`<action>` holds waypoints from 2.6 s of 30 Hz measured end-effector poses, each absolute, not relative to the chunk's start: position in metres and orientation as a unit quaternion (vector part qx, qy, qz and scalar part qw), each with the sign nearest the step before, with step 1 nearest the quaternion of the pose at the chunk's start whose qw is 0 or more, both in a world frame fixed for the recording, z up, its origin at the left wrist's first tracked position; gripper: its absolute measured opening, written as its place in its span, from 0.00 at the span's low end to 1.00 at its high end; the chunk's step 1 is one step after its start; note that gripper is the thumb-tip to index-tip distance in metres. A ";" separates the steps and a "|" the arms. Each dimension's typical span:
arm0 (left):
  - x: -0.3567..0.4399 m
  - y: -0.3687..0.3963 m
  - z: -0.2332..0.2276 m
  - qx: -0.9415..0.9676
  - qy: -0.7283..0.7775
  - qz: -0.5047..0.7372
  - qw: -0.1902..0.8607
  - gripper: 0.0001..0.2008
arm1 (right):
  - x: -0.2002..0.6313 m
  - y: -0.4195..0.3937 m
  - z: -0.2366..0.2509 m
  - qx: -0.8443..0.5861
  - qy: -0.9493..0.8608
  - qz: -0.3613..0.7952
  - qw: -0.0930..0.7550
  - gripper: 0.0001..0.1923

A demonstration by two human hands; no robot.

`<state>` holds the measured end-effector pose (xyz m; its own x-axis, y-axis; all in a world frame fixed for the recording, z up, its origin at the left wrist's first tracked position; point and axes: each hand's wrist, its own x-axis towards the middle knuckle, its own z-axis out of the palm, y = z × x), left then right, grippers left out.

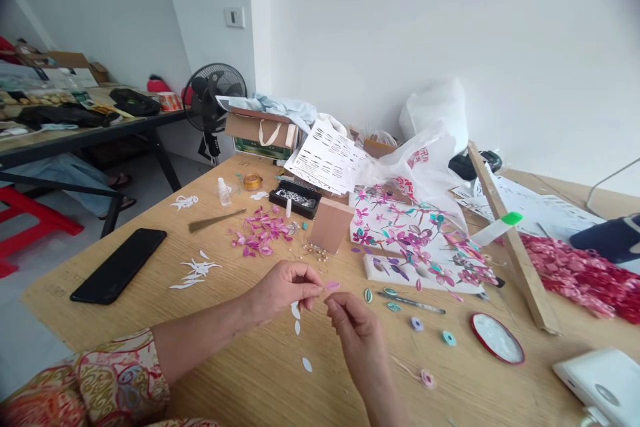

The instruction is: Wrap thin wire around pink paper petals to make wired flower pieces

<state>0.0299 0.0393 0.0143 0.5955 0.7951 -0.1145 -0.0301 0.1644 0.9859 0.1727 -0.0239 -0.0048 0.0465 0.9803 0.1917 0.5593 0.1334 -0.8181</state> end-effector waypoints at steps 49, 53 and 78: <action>0.032 0.042 0.001 0.653 0.347 0.387 0.551 0.11 | 0.153 -0.013 -0.006 -0.610 -0.531 0.378 0.451 0.13; 0.035 0.041 0.003 0.623 0.351 0.381 0.587 0.11 | 0.164 -0.013 -0.009 -0.630 -0.534 0.368 0.427 0.14; 0.036 0.043 -0.002 0.652 0.340 0.319 0.598 0.08 | 0.173 -0.009 0.010 -0.666 -0.576 0.278 0.383 0.13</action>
<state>0.0355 0.0434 -0.0019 0.5653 0.8249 0.0082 0.0625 -0.0528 0.9966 0.1729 -0.0091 0.0101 0.1818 0.9808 0.0702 0.5544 -0.0432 -0.8311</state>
